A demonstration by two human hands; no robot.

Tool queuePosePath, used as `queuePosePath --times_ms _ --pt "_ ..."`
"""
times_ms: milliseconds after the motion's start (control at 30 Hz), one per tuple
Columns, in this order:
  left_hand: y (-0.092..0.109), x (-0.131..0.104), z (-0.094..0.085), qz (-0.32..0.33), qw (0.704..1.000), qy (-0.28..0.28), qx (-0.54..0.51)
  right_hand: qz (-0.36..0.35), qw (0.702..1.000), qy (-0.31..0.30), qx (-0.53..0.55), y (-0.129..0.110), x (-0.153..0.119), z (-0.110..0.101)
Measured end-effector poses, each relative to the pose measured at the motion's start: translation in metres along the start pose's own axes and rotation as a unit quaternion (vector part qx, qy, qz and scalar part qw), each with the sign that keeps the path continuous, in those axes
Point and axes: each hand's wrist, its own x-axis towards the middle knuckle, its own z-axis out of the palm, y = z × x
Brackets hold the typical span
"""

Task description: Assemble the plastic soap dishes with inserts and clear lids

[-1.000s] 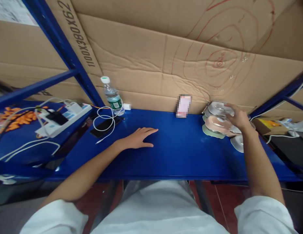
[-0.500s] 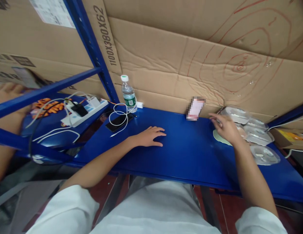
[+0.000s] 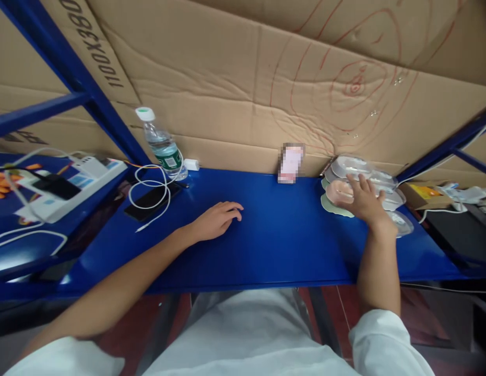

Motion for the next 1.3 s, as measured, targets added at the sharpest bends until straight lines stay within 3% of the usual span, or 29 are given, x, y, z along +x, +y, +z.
queuePosePath --times_ms 300,700,867,1067,1167,1300 --pt "0.000 0.001 0.001 -0.016 1.000 -0.001 -0.015 -0.061 0.998 -0.013 -0.020 -0.004 -0.005 -0.003" --pt "0.003 0.001 0.000 -0.022 1.000 -0.006 -0.012 -0.161 0.986 -0.027 -0.024 -0.021 0.001 0.015" --pt "0.013 0.002 -0.002 -0.049 0.997 0.000 -0.062 -0.314 0.946 0.001 0.077 -0.068 -0.015 0.031" --pt "0.025 0.002 -0.002 -0.064 0.989 0.026 -0.133 -0.387 0.907 0.007 0.167 -0.151 -0.059 0.078" --pt "0.023 0.003 -0.002 -0.049 0.987 0.027 -0.153 -0.410 0.886 0.004 0.216 -0.165 -0.071 0.093" --pt "0.016 0.006 -0.004 -0.055 0.976 0.052 -0.203 -0.431 0.866 0.055 0.246 -0.163 -0.072 0.095"
